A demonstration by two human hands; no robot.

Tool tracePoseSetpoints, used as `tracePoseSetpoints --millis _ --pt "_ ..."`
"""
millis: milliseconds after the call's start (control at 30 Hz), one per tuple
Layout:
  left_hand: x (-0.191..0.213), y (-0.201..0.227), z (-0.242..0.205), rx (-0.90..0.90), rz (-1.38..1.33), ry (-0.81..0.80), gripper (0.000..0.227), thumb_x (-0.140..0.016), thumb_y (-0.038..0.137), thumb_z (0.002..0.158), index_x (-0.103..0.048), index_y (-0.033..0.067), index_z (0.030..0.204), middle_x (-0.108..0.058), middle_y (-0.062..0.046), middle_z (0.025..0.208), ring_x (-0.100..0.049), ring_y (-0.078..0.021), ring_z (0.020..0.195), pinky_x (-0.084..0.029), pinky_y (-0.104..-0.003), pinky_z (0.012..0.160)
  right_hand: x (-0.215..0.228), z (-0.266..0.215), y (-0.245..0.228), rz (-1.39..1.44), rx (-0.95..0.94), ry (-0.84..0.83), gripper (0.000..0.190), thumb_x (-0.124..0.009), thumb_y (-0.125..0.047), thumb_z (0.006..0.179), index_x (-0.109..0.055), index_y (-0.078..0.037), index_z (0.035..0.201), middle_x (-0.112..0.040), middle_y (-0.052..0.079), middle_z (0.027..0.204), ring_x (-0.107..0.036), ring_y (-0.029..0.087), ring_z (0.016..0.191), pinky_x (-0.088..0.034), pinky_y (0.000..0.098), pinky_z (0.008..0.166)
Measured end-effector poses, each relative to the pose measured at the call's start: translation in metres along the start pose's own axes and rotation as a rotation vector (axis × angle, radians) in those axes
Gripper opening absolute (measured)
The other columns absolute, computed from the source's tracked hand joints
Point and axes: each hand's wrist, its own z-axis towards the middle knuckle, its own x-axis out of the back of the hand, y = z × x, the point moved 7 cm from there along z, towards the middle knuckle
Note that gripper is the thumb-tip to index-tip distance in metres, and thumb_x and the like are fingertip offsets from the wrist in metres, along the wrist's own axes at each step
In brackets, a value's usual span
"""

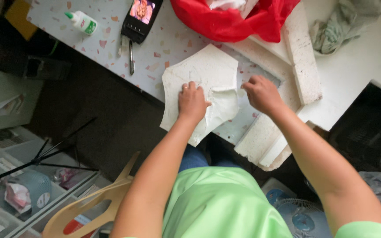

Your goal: The person carves a design into a white foam board using a small metal tool. They repeatedly scrape away foam, occasionally lifting and discarding shavings into a red bag. The person also briefly interacts with a smartphone on the table.

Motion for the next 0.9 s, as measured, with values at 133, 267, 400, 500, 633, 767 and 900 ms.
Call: tracePoseSetpoints --millis 133,267,400,500,633,767,900 --pt "-0.020 0.022 0.027 -0.169 -0.162 0.134 0.048 -0.090 0.025 0.071 -0.069 0.0032 0.109 -0.058 -0.014 0.110 -0.060 -0.0401 0.111 -0.061 -0.049 0.083 0.006 -0.001 -0.006 0.044 -0.073 0.054 0.011 -0.069 -0.015 0.091 -0.064 -0.015 0.081 -0.059 0.007 0.083 -0.065 0.030 0.074 -0.053 0.0381 0.063" --pt "-0.024 0.029 0.041 -0.267 -0.099 0.190 0.037 -0.089 0.022 0.070 -0.068 0.0073 0.097 -0.058 -0.010 0.099 -0.061 -0.0348 0.101 -0.062 -0.047 0.075 0.010 -0.005 -0.010 0.118 -0.163 0.083 0.008 -0.069 -0.013 0.091 -0.065 -0.014 0.085 -0.060 0.007 0.085 -0.067 0.031 0.074 -0.055 0.0391 0.064" --pt "-0.022 0.023 0.044 -0.334 -0.089 0.236 0.022 -0.083 0.025 0.079 -0.069 0.0104 0.088 -0.059 -0.005 0.092 -0.062 -0.0287 0.098 -0.062 -0.039 0.075 0.018 -0.009 -0.011 0.214 -0.249 0.092 0.008 -0.071 -0.016 0.090 -0.064 -0.016 0.087 -0.060 0.008 0.089 -0.067 0.035 0.077 -0.057 0.0451 0.065" --pt "-0.033 0.012 0.046 -0.330 -0.103 0.243 0.010 -0.073 0.017 0.086 -0.067 0.0095 0.084 -0.058 -0.004 0.088 -0.063 -0.0263 0.098 -0.061 -0.035 0.075 0.018 -0.015 -0.006 0.217 -0.354 0.101 0.008 -0.070 -0.016 0.090 -0.064 -0.019 0.087 -0.058 0.003 0.087 -0.068 0.031 0.075 -0.057 0.0426 0.064" --pt "-0.011 0.004 0.040 -0.176 -0.340 0.292 0.011 -0.069 0.019 0.090 -0.072 0.0090 0.094 -0.063 -0.009 0.087 -0.067 -0.0327 0.093 -0.058 -0.043 0.085 0.010 -0.032 0.005 0.397 -0.489 0.188 0.005 -0.072 -0.012 0.093 -0.072 -0.017 0.091 -0.059 0.005 0.083 -0.068 0.030 0.077 -0.057 0.0387 0.070" --pt "-0.021 -0.016 0.044 0.262 -0.601 0.054 0.024 -0.070 0.034 0.091 -0.075 0.0169 0.107 -0.075 -0.003 0.093 -0.073 -0.0262 0.096 -0.060 -0.041 0.083 0.006 -0.053 0.004 0.615 -0.664 0.213 0.008 -0.076 -0.010 0.088 -0.076 -0.015 0.094 -0.065 0.009 0.085 -0.070 0.030 0.082 -0.058 0.0404 0.074" --pt "0.034 0.008 0.074 0.181 -0.595 0.163 0.026 -0.069 0.033 0.090 -0.077 0.0145 0.105 -0.076 -0.011 0.095 -0.072 -0.0340 0.099 -0.059 -0.047 0.086 0.017 -0.067 -0.003 0.802 -0.821 0.264 0.015 -0.075 -0.004 0.086 -0.078 -0.012 0.098 -0.070 0.012 0.090 -0.072 0.027 0.085 -0.060 0.0343 0.076"
